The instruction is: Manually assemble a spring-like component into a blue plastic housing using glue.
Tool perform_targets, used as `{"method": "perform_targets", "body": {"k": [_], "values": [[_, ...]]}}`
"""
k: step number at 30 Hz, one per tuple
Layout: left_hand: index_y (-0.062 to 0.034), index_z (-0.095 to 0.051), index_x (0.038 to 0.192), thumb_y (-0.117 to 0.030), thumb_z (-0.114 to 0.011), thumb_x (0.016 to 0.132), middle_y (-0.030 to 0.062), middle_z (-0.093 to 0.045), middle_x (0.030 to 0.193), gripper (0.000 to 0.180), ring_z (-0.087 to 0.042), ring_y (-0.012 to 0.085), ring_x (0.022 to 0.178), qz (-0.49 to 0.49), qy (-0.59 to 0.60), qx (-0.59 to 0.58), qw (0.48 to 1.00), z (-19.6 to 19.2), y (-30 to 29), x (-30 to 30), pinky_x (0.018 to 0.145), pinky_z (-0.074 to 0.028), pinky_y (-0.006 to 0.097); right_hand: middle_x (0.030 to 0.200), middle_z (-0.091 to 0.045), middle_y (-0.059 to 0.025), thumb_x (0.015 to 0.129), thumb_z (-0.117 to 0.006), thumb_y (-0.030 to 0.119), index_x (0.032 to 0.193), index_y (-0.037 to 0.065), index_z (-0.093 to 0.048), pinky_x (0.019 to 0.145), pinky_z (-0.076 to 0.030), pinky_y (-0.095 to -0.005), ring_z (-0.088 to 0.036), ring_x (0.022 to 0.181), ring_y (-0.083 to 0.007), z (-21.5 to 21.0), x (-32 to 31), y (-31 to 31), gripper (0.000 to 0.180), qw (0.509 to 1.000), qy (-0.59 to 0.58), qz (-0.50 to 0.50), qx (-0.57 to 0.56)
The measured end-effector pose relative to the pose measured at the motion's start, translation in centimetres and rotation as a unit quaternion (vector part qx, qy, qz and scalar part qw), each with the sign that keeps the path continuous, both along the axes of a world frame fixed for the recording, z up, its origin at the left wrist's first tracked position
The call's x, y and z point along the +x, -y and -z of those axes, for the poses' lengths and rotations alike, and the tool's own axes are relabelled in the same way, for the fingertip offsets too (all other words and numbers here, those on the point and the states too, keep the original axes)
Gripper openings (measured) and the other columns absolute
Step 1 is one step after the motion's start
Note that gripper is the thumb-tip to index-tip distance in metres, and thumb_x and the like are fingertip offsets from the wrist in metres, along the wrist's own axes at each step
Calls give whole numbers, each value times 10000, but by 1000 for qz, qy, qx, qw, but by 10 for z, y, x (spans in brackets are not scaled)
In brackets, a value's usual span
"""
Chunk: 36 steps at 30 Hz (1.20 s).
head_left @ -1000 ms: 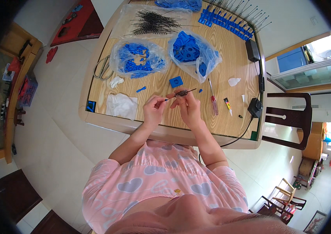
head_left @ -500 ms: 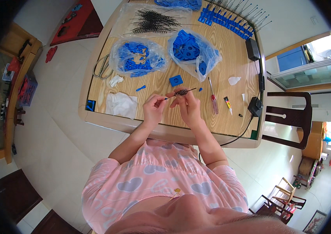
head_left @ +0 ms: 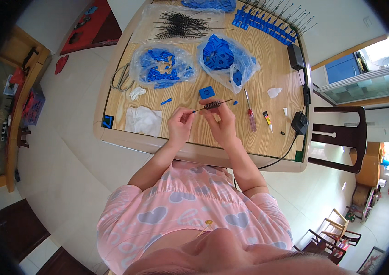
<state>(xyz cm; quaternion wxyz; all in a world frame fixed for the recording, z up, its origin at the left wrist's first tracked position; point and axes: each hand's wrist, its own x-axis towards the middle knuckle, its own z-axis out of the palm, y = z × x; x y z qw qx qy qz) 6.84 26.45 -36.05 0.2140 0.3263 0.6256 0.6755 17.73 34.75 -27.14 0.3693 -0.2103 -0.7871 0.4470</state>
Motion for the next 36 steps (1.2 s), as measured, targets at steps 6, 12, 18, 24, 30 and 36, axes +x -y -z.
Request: {"method": "perform_targets", "body": {"k": [6, 12, 18, 24, 30, 36], "values": [[0, -613, 853, 28, -655, 826, -13, -530, 764, 58, -486, 20, 633, -12, -11, 13, 1000, -8, -2, 1, 551, -395, 170, 903, -662, -87, 853, -622, 2, 979, -14, -565, 704, -495, -259, -648, 795, -127, 0, -13, -7, 139, 970, -85, 5, -227], [3, -619, 858, 35, -669, 807, -3, -533, 762, 78, -483, 43, 647, -38, -39, 54, 997, -27, -6, -12, 574, -401, 186, 913, -663, -81, 853, -613, 0, 1035, 11, -619, 712, -490, -268, -640, 785, -142, -19, -15, -14, 182, 995, -64, -9, -78], [8, -643, 892, 44, -672, 794, 19, -560, 782, 109, -501, 64, 656, -60, -98, 41, 993, -47, -8, -23, 583, -412, 196, 1008, -671, -87, 881, -572, -21, 1114, -25, -587, 781, -498, -260, -640, 865, -120, -25, -14, -13, 234, 997, -67, -16, -31], [11, -660, 943, 44, -679, 784, 45, -594, 807, 164, -530, 89, 658, -63, -157, 36, 985, -58, -8, -24, 585, -434, 209, 1052, -662, -112, 887, -561, -26, 1085, -30, -591, 797, -504, -272, -640, 891, -144, -26, -10, -11, 200, 996, -91, -21, 1], [10, -669, 906, 42, -685, 776, 59, -603, 798, 134, -538, 107, 641, -76, -206, 36, 975, -63, -11, -26, 569, -437, 221, 1074, -657, -123, 885, -561, -31, 1056, -27, -601, 802, -507, -287, -640, 914, -170, -29, -6, -12, 176, 996, -87, -33, 3], [12, -666, 868, 36, -689, 772, 60, -605, 786, 102, -538, 118, 624, -74, -219, 39, 972, -64, -10, -29, 560, -438, 226, 1061, -663, -120, 887, -557, -34, 1051, -29, -604, 801, -507, -288, -641, 911, -176, -31, -4, -13, 171, 995, -89, -27, 30]]}}
